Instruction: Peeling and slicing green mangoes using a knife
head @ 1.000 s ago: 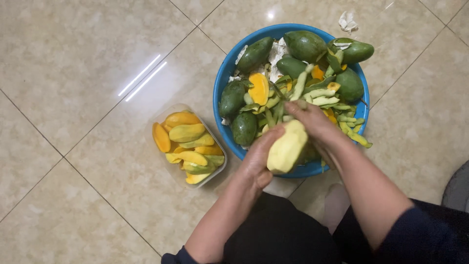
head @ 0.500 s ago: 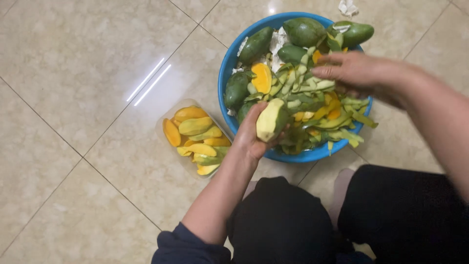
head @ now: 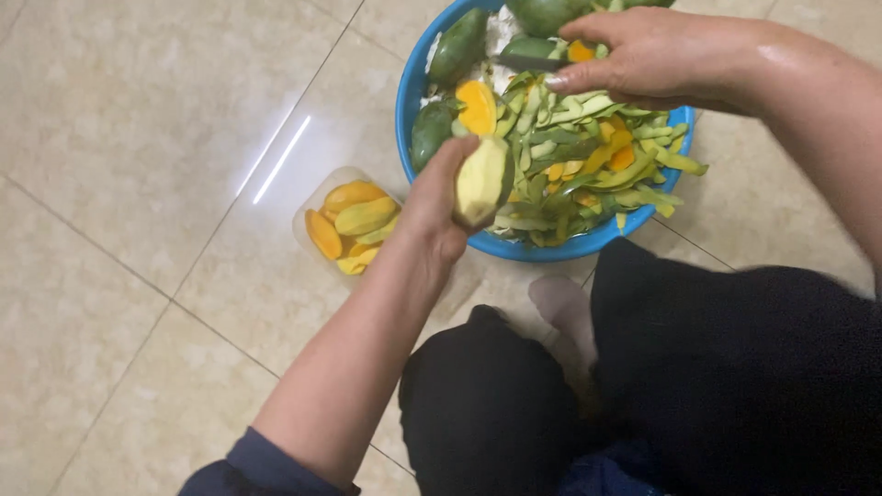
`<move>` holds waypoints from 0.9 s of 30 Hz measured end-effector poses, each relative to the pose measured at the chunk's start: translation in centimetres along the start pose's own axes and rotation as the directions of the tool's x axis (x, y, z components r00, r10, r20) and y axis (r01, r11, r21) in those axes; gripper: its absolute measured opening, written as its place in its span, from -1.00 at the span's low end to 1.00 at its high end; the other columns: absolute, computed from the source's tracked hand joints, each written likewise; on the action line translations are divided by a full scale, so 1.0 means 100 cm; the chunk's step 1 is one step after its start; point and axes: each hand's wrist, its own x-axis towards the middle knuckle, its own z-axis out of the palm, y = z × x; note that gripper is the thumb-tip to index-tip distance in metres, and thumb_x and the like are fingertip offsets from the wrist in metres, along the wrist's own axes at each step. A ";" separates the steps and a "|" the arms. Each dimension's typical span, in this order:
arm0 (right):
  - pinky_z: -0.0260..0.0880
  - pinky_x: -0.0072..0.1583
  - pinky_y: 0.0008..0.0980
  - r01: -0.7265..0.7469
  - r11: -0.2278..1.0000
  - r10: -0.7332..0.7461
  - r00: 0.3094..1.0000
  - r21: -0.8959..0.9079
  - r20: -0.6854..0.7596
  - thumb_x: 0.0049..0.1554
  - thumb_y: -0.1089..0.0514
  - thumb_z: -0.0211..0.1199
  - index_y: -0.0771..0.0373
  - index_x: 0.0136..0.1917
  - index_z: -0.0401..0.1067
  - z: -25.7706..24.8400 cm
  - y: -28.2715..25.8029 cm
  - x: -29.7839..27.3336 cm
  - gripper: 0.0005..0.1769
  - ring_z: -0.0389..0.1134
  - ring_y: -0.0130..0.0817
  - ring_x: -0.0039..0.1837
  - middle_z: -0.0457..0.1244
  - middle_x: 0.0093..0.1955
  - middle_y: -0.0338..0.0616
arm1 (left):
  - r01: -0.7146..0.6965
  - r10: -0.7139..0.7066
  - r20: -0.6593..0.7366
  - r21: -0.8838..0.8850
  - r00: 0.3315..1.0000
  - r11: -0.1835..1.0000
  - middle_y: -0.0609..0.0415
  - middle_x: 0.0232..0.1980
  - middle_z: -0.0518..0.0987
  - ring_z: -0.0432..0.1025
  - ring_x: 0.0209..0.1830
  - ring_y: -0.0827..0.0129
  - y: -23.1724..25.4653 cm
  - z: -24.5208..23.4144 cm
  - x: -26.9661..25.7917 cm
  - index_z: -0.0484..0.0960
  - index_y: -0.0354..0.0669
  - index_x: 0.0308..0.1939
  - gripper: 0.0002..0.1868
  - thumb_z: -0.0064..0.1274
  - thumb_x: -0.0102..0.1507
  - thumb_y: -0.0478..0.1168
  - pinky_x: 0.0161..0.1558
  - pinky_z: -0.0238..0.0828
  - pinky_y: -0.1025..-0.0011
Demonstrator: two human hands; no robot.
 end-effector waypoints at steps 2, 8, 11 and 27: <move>0.20 0.00 -0.07 0.028 0.988 -0.034 0.999 0.154 0.038 0.29 -0.04 0.16 0.11 0.63 0.18 0.008 0.000 0.011 -0.31 0.18 -0.08 0.02 0.13 0.10 0.06 | 0.014 -0.014 -0.030 -0.024 0.999 1.000 -0.01 -0.23 0.63 0.48 -0.42 0.30 0.005 0.008 0.008 0.63 -0.24 0.01 -0.61 0.03 0.25 -0.03 -0.47 0.36 0.41; 0.01 -0.36 -0.48 0.094 0.818 -0.165 0.983 0.568 0.075 0.26 -0.11 0.11 -0.03 0.73 0.04 0.013 0.039 0.025 -0.18 0.05 -0.54 -0.35 0.13 -0.26 -0.31 | -0.046 0.043 -0.039 -0.095 0.998 0.994 -0.06 -0.27 0.60 0.45 -0.46 0.27 0.005 0.045 0.048 0.61 -0.28 -0.01 -0.63 0.00 0.26 -0.07 -0.50 0.36 0.38; 0.03 -0.40 -0.49 0.136 0.729 -0.225 0.973 0.671 0.047 0.20 -0.20 0.13 0.00 0.71 0.04 0.025 0.091 0.035 -0.12 0.07 -0.50 -0.41 0.13 -0.35 -0.29 | -0.002 -0.007 -0.074 -0.123 0.997 0.992 -0.06 -0.20 0.61 0.46 -0.38 0.23 -0.013 0.050 0.076 0.60 -0.23 0.03 -0.58 -0.02 0.25 -0.01 -0.41 0.41 0.31; 0.53 0.10 -0.06 0.253 0.918 -0.207 0.963 0.306 -0.175 0.01 -0.29 0.40 -0.36 0.59 0.28 0.106 0.138 0.023 -0.12 0.52 -0.04 0.12 0.51 0.07 -0.03 | 0.289 -0.266 0.129 -0.604 0.955 0.743 -0.29 -0.01 0.55 0.59 -0.08 0.03 -0.078 0.062 0.164 0.46 -0.50 0.15 -0.37 0.31 0.22 -0.06 -0.09 0.58 0.18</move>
